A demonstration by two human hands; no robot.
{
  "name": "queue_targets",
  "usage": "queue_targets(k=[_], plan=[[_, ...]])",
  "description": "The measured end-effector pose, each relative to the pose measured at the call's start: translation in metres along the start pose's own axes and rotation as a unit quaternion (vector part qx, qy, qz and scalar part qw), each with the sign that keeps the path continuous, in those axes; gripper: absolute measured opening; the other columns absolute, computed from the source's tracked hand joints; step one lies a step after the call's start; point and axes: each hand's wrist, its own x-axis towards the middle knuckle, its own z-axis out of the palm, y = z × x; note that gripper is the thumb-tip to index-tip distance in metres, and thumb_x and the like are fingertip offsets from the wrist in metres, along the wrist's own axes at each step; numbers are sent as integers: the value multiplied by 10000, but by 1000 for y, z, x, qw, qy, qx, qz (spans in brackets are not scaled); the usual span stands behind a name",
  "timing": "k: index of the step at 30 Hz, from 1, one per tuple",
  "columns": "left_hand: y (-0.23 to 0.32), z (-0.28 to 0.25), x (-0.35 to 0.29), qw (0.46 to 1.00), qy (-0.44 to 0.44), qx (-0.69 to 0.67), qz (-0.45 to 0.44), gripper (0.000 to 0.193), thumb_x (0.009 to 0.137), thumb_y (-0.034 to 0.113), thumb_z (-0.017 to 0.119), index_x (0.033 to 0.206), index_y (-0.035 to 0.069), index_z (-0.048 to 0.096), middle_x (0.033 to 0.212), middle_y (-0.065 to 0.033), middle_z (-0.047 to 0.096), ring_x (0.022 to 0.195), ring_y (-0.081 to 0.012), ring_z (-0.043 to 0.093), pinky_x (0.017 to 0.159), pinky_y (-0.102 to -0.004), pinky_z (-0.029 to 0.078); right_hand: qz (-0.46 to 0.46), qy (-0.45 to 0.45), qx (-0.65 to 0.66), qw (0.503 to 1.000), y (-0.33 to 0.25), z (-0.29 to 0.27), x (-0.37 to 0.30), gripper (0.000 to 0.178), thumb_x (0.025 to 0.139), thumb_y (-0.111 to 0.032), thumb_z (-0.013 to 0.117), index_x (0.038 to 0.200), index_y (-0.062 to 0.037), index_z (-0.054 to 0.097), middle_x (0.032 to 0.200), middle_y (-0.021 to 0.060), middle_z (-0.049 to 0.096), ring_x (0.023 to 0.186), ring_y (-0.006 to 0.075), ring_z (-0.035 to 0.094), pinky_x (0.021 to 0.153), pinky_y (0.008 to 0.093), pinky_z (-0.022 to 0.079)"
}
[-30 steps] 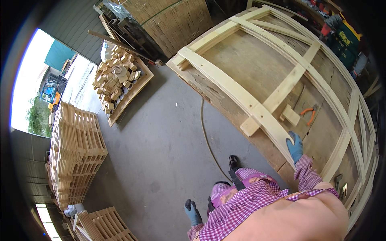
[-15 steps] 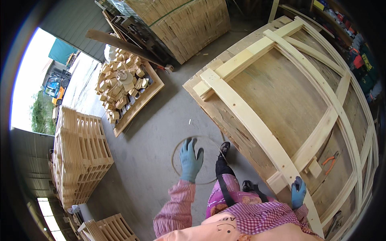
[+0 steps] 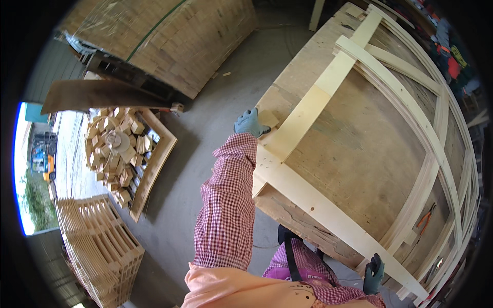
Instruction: The person assembles a wooden frame by placing small wooden blocks and planks onto a larger frame and securing them with a nail gun. They repeatedly position pieces and drive nails to join the components.
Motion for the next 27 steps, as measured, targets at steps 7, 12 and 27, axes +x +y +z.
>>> queue_targets(k=[7, 12, 27], plan=[[-6, 11, 30, 993, 33, 109, 6, 852, 576, 511, 768, 1223, 62, 443, 1171, -168, 525, 1076, -330, 522, 869, -418, 456, 58, 80, 9, 995, -34, 10, -23, 428, 795, 54, 551, 1215, -13, 504, 1106, 119, 554, 996, 215, 579, 853, 305, 468], [41, -28, 1, 908, 392, -78, 124, 830, 560, 240, 819, 1233, 0, 398, 1134, -215, 480, 1033, -384, 479, 889, -449, 408, 70, 127, 36, 989, -29, 3, -53, 444, 777, 21, 585, 1212, -18, 504, 1076, 141, 555, 979, 247, 593, 835, 323, 485], [301, 126, -551, 536, -140, -3, 833, 816, 551, 245, 765, 1276, 41, 452, 1221, -117, 471, 1157, -314, 437, 1027, -512, 317, 56, 46, 672, 737, 67, -92, -266, 675, 827, -41, 602, 1400, -29, 245, 1223, 123, 491, 1077, 189, 510, 915, 313, 430]])
